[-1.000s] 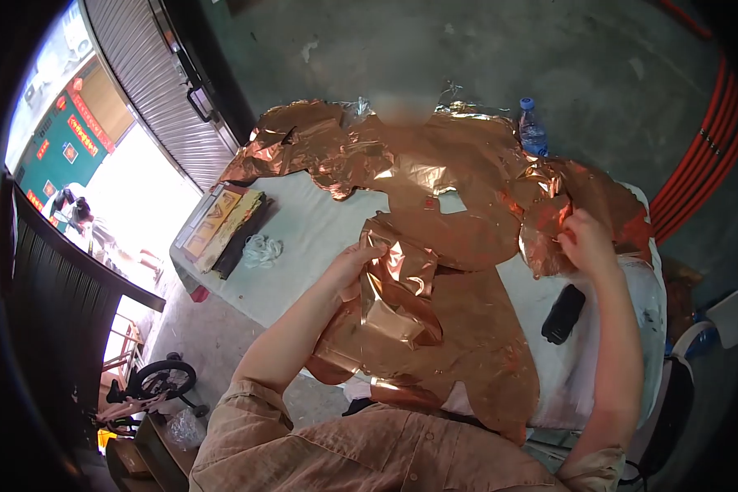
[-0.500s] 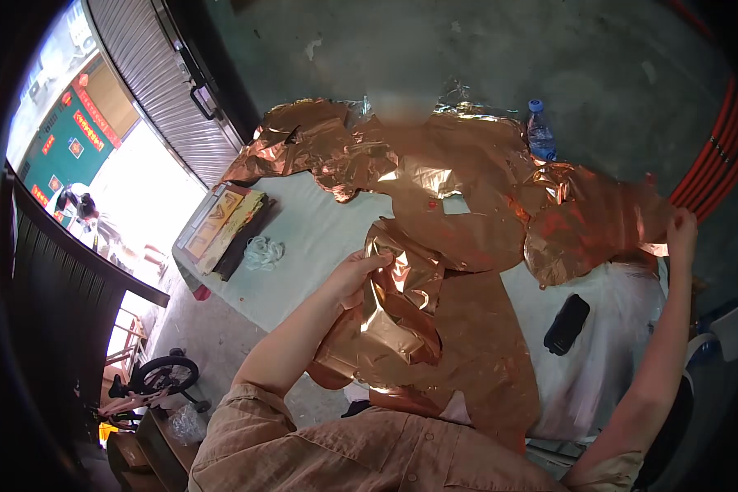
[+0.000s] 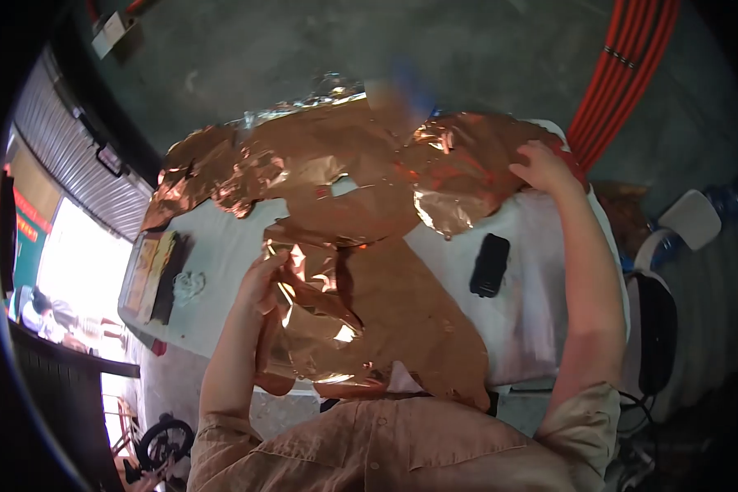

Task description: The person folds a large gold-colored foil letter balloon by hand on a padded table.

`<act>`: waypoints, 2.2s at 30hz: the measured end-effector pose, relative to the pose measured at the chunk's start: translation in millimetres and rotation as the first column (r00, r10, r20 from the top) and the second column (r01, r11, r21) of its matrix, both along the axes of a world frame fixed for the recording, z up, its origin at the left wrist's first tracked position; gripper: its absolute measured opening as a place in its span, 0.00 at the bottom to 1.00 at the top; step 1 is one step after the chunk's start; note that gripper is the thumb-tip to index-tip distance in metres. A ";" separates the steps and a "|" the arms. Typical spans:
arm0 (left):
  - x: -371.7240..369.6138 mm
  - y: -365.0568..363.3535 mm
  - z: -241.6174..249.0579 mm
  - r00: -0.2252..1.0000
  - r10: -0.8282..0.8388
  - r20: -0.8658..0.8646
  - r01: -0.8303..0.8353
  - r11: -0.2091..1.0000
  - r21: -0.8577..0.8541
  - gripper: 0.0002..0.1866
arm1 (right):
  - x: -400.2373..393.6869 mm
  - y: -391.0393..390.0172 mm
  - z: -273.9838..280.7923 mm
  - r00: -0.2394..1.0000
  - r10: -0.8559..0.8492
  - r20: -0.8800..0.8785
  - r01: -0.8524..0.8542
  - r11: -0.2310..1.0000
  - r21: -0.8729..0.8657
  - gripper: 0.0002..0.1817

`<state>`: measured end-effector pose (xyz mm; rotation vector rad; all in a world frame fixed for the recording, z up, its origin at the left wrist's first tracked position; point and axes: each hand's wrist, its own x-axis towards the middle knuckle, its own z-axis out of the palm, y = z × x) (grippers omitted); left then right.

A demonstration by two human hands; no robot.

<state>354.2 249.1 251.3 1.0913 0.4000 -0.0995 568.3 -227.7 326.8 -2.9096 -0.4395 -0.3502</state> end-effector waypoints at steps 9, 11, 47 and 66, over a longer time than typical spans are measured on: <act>-0.1 -3.3 0.3 0.994 -0.050 0.093 0.053 0.998 -0.037 0.03 | -42.1 6.2 45.9 0.935 -0.125 -0.331 0.063 0.980 -0.191 0.25; -2.6 -11.0 13.0 0.996 -0.020 0.082 0.024 0.999 -0.046 0.03 | -60.8 28.6 43.2 0.986 0.077 -0.146 -0.086 0.994 -0.061 0.21; -55.2 -21.7 77.6 0.921 -0.372 0.112 -0.018 0.248 0.969 0.16 | -139.2 217.2 -64.6 0.858 0.415 -0.302 0.411 -0.205 0.888 0.05; -93.2 -16.0 9.1 0.806 -0.581 -0.114 -0.044 -0.251 0.967 0.31 | -131.9 190.8 -88.6 0.911 0.340 -0.235 0.231 0.053 0.972 0.11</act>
